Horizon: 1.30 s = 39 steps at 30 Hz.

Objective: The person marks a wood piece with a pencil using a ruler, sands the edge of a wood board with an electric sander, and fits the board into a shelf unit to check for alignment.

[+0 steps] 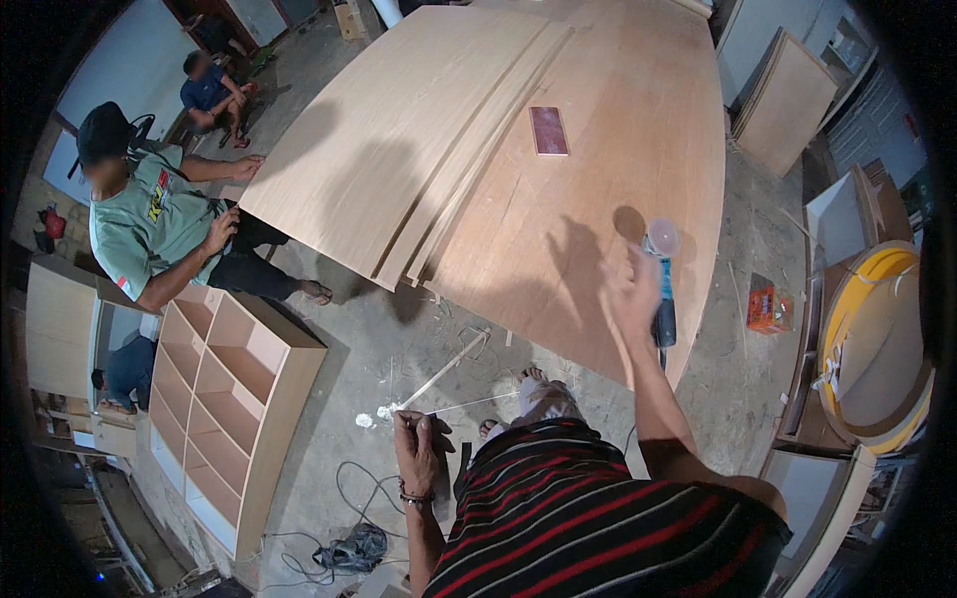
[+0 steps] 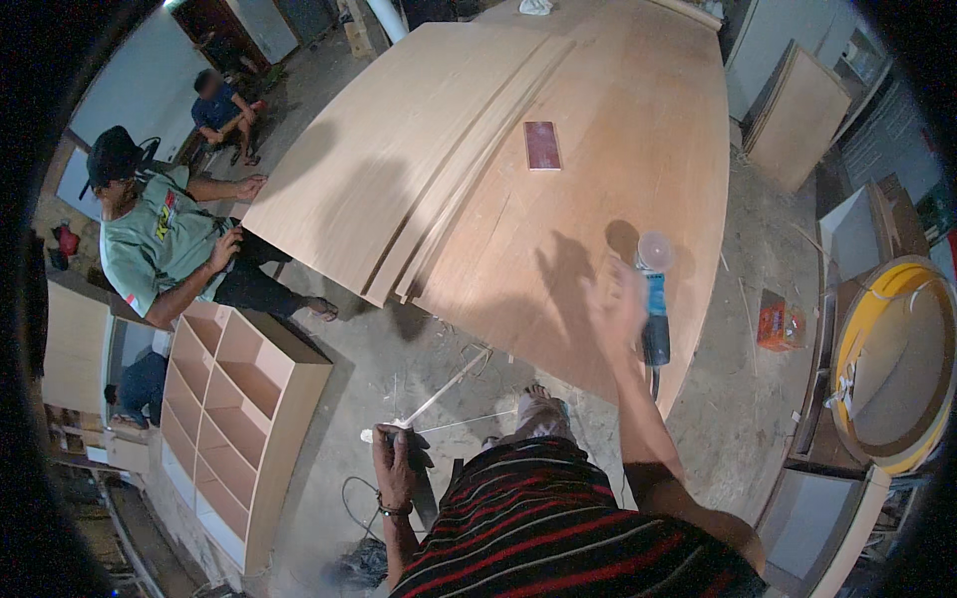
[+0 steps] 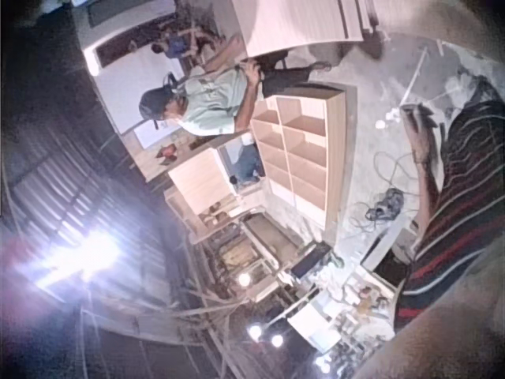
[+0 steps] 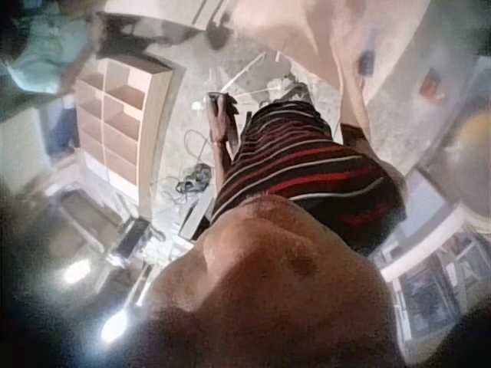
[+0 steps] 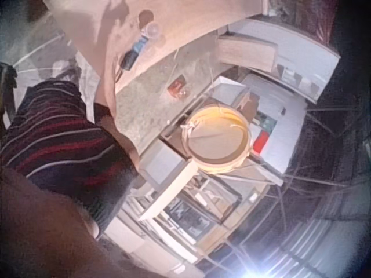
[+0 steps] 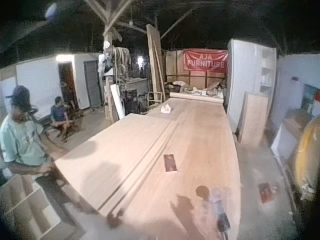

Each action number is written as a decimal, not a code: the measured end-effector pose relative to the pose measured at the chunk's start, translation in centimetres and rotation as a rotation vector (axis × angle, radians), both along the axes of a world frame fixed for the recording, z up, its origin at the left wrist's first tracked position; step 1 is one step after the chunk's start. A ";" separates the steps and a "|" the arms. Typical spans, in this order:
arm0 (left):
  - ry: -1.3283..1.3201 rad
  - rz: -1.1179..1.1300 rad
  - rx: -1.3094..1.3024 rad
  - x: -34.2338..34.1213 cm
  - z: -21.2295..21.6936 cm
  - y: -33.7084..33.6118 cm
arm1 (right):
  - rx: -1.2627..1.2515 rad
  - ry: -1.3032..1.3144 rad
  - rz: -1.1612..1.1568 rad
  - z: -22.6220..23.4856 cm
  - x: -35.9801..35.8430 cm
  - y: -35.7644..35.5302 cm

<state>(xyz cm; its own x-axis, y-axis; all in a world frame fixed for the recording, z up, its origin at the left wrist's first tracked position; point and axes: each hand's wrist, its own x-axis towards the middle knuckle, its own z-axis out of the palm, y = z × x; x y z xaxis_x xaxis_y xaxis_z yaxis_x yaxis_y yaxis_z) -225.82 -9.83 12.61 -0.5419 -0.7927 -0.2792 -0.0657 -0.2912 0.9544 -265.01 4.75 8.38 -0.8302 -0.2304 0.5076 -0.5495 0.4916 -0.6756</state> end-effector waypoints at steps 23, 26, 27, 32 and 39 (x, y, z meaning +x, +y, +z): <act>-0.421 0.147 -0.030 0.0 1.6 1.6 | -0.764 -1.204 0.747 -9.6 -17.7 -17.5; -0.426 0.082 -0.147 0.7 1.3 -1.8 | -0.353 -1.261 0.942 -5.3 -6.5 -14.8; -0.400 0.090 -0.149 0.1 1.8 -2.6 | -0.223 -1.246 1.012 -2.3 -2.7 -14.4; -0.242 0.129 -0.137 0.2 3.7 -5.0 | -0.475 -1.243 1.302 5.1 13.0 -14.2; -0.174 0.142 -0.161 3.4 4.2 -5.1 | -0.015 -0.481 1.293 7.0 22.8 -14.6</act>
<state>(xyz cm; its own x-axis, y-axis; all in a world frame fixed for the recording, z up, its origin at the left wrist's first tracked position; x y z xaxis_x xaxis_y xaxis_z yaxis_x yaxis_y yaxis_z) -222.41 -14.91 16.77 -0.3776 -0.8988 -0.2227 -0.2018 -0.1549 0.9671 -242.23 -9.83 15.34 -0.1246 -0.9618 0.2439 -0.3183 -0.1941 -0.9279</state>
